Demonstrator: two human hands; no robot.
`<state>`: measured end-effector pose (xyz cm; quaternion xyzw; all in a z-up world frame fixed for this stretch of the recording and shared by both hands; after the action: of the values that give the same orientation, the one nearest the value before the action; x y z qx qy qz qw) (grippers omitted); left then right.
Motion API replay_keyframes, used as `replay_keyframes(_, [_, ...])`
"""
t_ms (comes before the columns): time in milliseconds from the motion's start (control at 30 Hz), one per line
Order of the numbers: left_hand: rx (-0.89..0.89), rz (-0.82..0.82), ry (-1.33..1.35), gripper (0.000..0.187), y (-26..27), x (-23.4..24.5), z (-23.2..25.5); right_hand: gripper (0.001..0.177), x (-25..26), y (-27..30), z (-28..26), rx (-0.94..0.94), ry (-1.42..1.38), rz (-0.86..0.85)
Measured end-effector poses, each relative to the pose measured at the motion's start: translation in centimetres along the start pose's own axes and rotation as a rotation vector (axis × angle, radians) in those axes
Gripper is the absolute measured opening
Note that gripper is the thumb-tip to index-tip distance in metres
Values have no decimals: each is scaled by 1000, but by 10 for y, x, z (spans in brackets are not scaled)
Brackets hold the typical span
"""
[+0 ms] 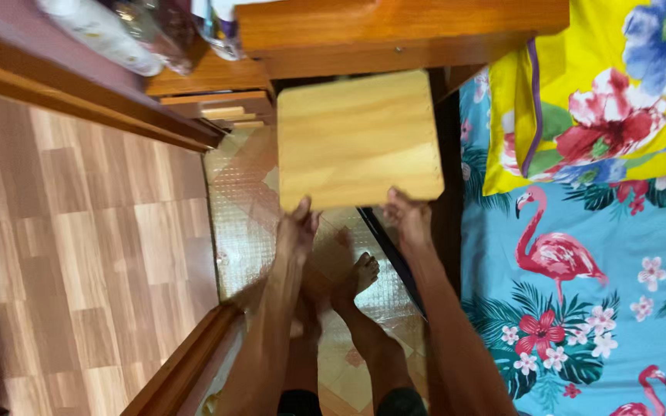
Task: The person vacuums the tiled floor of a bedroom using a handheld vacuum cleaner. They move a small wooden stool out of the way to clean underneath it and then return it to its original position. The person continues to vacuum around the bed and other furniture in the room.
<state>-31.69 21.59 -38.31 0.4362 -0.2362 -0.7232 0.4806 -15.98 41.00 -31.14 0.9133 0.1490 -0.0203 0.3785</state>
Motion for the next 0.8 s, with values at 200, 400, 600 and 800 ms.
replay_keyframes(200, [-73, -78, 108, 17, 69, 84, 3, 42, -34, 63, 44, -68, 25, -100])
replay_keyframes(400, [-141, 106, 121, 18, 90, 185, 14, 40, -91, 72, 132, -105, -8, -225])
replay_keyframes(600, [-132, 266, 147, 24, 74, 268, 25, 33, -137, 54, 219, -166, -38, -354])
replay_keyframes(800, [-268, 193, 170, 20, 59, 313, 37, 28, -163, 31, 284, -172, -61, -474])
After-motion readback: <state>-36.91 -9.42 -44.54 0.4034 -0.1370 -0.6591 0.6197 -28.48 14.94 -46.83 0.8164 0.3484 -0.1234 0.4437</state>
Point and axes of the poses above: each hand's wrist, its own y-axis away from the middle knuckle, its own x-axis out of the back of the hand, z = x × y, the point moved 2 cm from there along -y, towards the middle knuckle, and after that the axes turned 12 degrees about -y, right-handed, at the moved point
